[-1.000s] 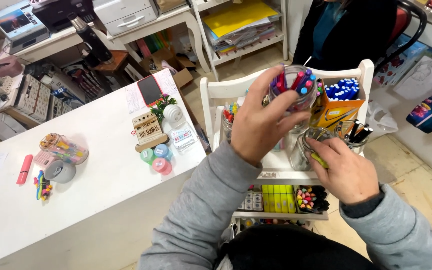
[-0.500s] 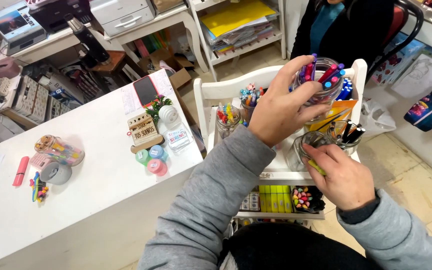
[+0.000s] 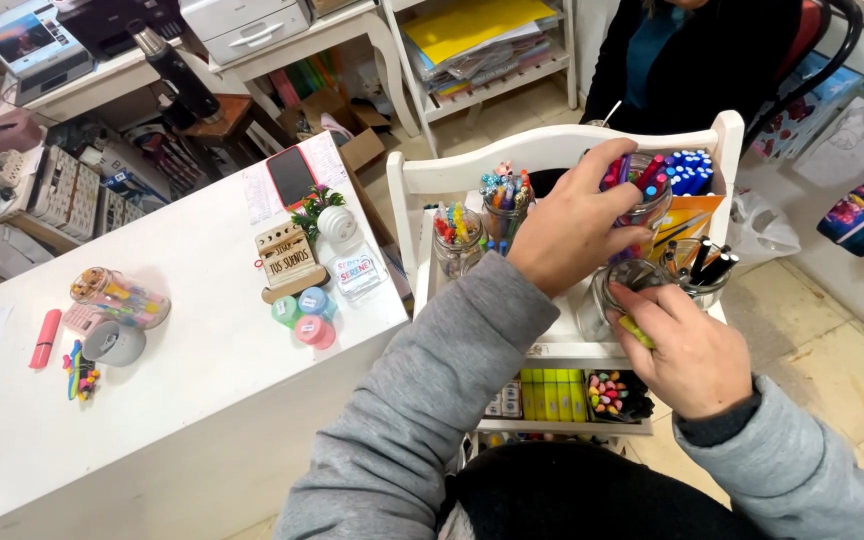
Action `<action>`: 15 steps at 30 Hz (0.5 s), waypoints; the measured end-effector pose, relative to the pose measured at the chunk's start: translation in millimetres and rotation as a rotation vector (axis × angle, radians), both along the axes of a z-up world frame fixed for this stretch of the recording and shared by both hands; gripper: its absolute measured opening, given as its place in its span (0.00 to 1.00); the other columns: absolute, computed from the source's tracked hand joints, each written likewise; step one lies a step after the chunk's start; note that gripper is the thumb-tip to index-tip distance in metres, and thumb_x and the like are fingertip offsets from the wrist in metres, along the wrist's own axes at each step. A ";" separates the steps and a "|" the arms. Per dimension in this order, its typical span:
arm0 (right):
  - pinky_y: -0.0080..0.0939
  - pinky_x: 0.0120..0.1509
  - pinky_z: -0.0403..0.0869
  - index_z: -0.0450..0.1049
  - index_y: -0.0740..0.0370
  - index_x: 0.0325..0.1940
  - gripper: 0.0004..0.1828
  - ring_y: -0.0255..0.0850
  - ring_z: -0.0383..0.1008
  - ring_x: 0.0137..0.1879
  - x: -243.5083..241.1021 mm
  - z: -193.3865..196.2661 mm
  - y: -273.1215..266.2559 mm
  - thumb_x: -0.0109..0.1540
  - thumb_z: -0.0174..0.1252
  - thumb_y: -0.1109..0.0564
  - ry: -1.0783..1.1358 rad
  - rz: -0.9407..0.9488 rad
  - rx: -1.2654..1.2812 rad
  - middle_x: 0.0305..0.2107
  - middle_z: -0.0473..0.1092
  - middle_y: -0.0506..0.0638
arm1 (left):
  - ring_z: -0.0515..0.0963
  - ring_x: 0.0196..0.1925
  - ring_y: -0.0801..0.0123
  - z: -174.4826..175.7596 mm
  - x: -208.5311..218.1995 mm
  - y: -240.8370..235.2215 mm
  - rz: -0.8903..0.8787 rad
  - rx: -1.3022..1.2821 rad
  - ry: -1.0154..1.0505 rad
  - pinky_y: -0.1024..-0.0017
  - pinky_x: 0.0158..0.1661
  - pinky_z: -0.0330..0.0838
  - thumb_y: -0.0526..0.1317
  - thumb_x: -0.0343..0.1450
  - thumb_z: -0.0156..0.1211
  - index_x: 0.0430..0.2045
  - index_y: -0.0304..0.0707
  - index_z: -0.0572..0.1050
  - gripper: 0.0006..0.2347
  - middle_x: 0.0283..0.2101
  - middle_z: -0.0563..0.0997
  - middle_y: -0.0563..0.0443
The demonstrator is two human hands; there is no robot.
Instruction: Cleaning pens and their storage jar with a cloth.
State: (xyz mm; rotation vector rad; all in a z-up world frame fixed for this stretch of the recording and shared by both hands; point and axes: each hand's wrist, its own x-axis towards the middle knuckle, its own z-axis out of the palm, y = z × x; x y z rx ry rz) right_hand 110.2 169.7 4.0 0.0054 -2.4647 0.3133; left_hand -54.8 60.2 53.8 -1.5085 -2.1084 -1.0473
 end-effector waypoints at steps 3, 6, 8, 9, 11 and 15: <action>0.46 0.33 0.73 0.79 0.48 0.53 0.17 0.47 0.75 0.33 0.3 -0.4 0.3 0.60 0.64 0.50 -0.016 -0.011 0.009 0.34 0.71 0.46 | 0.77 0.61 0.45 -2.5 -0.3 -0.2 -0.029 0.001 0.019 0.59 0.55 0.76 0.41 0.65 0.71 0.39 0.38 0.76 0.14 0.67 0.66 0.41; 0.46 0.33 0.73 0.79 0.48 0.53 0.17 0.47 0.75 0.33 0.3 -1.0 0.1 0.60 0.65 0.50 -0.004 -0.004 0.006 0.35 0.71 0.46 | 0.77 0.58 0.44 -6.1 -0.6 1.5 -0.061 -0.003 0.029 0.58 0.56 0.76 0.40 0.64 0.71 0.37 0.39 0.76 0.13 0.67 0.66 0.40; 0.46 0.33 0.73 0.79 0.48 0.53 0.17 0.47 0.75 0.33 0.7 -1.8 0.2 0.60 0.65 0.50 -0.007 -0.008 0.006 0.34 0.71 0.46 | 0.77 0.59 0.44 -6.9 -1.1 1.9 -0.075 0.013 0.037 0.58 0.57 0.75 0.39 0.64 0.71 0.38 0.39 0.76 0.13 0.68 0.66 0.39; 0.46 0.33 0.73 0.79 0.48 0.53 0.17 0.47 0.75 0.33 0.9 -2.3 0.0 0.60 0.65 0.50 -0.012 -0.012 0.006 0.34 0.71 0.46 | 0.77 0.60 0.43 -7.5 -1.2 1.7 -0.088 0.026 0.044 0.58 0.58 0.75 0.39 0.64 0.71 0.38 0.39 0.75 0.13 0.68 0.65 0.38; 0.45 0.32 0.73 0.79 0.48 0.53 0.18 0.47 0.75 0.32 2.2 -1.1 -1.3 0.59 0.65 0.51 -0.014 -0.012 0.008 0.34 0.71 0.46 | 0.77 0.60 0.42 -4.8 -2.9 1.2 -0.084 0.007 0.056 0.57 0.58 0.75 0.39 0.64 0.72 0.37 0.39 0.75 0.13 0.68 0.65 0.37; 0.45 0.33 0.72 0.78 0.51 0.54 0.18 0.47 0.75 0.34 5.4 4.1 -3.7 0.60 0.64 0.51 0.047 0.025 -0.016 0.36 0.71 0.47 | 0.75 0.61 0.40 -7.7 -16.2 1.9 -0.088 -0.045 0.094 0.56 0.59 0.73 0.41 0.63 0.72 0.36 0.38 0.75 0.14 0.68 0.64 0.35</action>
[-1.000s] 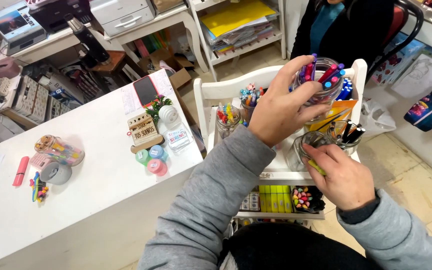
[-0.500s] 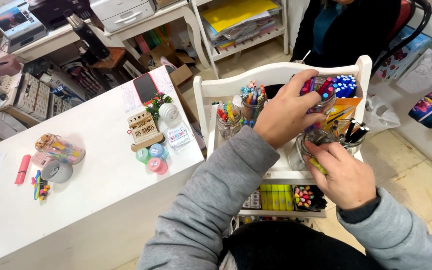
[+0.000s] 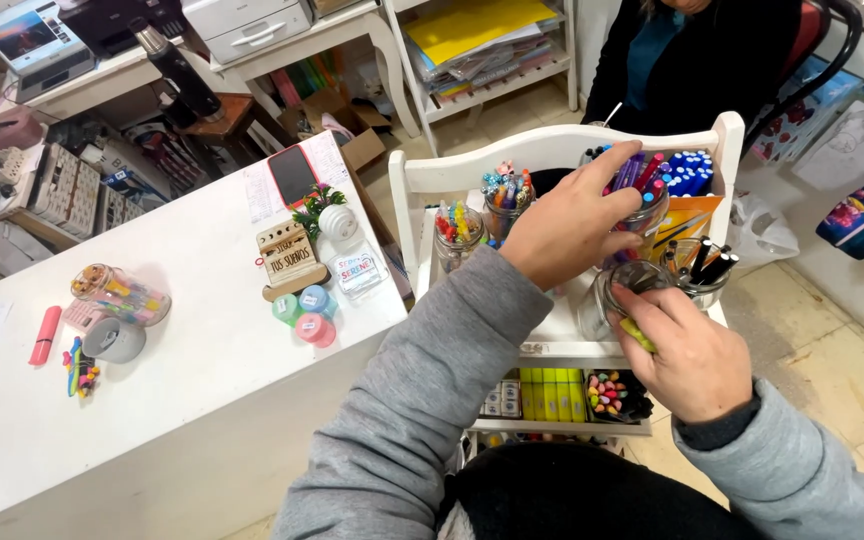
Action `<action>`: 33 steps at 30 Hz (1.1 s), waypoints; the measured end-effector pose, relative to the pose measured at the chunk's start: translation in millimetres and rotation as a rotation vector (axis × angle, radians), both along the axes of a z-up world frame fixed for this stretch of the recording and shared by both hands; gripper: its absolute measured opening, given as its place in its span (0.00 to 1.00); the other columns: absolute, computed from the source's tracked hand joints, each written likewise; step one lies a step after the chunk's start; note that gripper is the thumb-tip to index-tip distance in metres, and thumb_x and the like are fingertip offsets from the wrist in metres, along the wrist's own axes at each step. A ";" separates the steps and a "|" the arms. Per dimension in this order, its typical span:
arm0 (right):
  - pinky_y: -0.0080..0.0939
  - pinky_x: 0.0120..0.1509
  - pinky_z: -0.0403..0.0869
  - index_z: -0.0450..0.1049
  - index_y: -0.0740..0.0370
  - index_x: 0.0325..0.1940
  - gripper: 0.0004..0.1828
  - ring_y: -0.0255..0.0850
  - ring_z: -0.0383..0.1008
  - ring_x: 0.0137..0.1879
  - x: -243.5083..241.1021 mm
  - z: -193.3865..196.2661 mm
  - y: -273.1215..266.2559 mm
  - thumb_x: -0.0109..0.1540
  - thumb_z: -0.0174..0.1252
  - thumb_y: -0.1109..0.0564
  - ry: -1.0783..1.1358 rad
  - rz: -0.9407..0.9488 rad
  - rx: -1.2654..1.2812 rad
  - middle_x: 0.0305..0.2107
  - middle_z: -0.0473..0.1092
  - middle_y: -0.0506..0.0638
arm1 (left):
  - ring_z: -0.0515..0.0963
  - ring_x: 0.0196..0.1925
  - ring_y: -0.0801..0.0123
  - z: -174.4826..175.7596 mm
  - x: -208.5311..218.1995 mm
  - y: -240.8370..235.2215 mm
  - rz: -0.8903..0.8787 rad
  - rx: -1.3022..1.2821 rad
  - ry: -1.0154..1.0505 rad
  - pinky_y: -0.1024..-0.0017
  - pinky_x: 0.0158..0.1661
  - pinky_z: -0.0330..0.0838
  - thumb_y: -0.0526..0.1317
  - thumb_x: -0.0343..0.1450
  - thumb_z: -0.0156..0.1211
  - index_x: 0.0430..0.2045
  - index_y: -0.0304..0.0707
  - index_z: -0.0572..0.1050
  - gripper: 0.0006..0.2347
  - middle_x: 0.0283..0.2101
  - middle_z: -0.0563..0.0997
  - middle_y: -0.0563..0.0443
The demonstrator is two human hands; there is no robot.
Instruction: Cleaning pens and their storage jar with a cloth.
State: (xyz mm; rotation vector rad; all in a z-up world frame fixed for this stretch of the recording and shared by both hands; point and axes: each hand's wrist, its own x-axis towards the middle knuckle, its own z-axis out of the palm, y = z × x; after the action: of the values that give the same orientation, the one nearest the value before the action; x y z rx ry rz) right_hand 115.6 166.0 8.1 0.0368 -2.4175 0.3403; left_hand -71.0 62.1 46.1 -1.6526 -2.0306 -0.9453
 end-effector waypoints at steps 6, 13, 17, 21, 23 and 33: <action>0.46 0.32 0.72 0.80 0.50 0.52 0.17 0.47 0.74 0.30 -3.8 -4.1 -1.5 0.59 0.67 0.50 -0.059 -0.053 0.051 0.32 0.70 0.48 | 0.73 0.65 0.41 -1.6 -0.3 6.1 -0.021 -0.073 0.023 0.56 0.60 0.72 0.40 0.66 0.69 0.37 0.37 0.75 0.12 0.70 0.63 0.36; 0.45 0.37 0.74 0.79 0.53 0.51 0.17 0.49 0.76 0.35 -6.2 -9.5 0.2 0.58 0.66 0.54 0.000 0.061 -0.058 0.39 0.73 0.48 | 0.72 0.65 0.41 -16.3 -8.0 16.5 -0.056 -0.130 0.062 0.56 0.60 0.70 0.40 0.65 0.68 0.35 0.36 0.77 0.10 0.68 0.64 0.33; 0.45 0.41 0.75 0.78 0.56 0.51 0.17 0.50 0.77 0.40 -10.3 -8.7 0.7 0.57 0.65 0.56 -0.006 0.108 -0.084 0.41 0.73 0.50 | 0.74 0.63 0.46 -28.6 -11.5 21.7 0.022 -0.199 0.009 0.58 0.61 0.71 0.41 0.68 0.64 0.35 0.37 0.79 0.08 0.68 0.66 0.34; 0.46 0.45 0.75 0.78 0.59 0.50 0.17 0.51 0.77 0.43 -13.2 -13.2 3.1 0.56 0.66 0.57 0.011 0.159 -0.104 0.42 0.73 0.52 | 0.71 0.64 0.46 -19.4 -3.9 21.1 0.086 -0.191 0.076 0.56 0.64 0.68 0.45 0.69 0.61 0.33 0.41 0.83 0.09 0.63 0.72 0.41; 0.46 0.47 0.76 0.78 0.60 0.49 0.17 0.51 0.77 0.44 -15.5 -15.4 4.2 0.56 0.66 0.58 0.018 0.177 -0.124 0.43 0.73 0.52 | 0.70 0.65 0.48 -8.9 5.5 18.3 0.119 -0.234 0.132 0.51 0.65 0.64 0.46 0.68 0.60 0.30 0.43 0.84 0.10 0.61 0.74 0.45; 0.44 0.52 0.75 0.76 0.61 0.53 0.22 0.49 0.77 0.50 -8.9 -4.2 7.2 0.56 0.69 0.55 0.061 0.111 -0.167 0.50 0.73 0.53 | 0.77 0.60 0.59 3.0 4.7 -29.4 0.294 -0.082 0.253 0.37 0.64 0.59 0.43 0.73 0.53 0.43 0.48 0.82 0.11 0.55 0.80 0.49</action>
State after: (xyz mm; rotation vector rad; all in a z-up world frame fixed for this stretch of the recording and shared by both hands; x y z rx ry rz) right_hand 106.6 173.1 3.9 0.1060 -2.3239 0.5823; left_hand -66.3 32.8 49.1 -1.3802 -2.0820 -0.5315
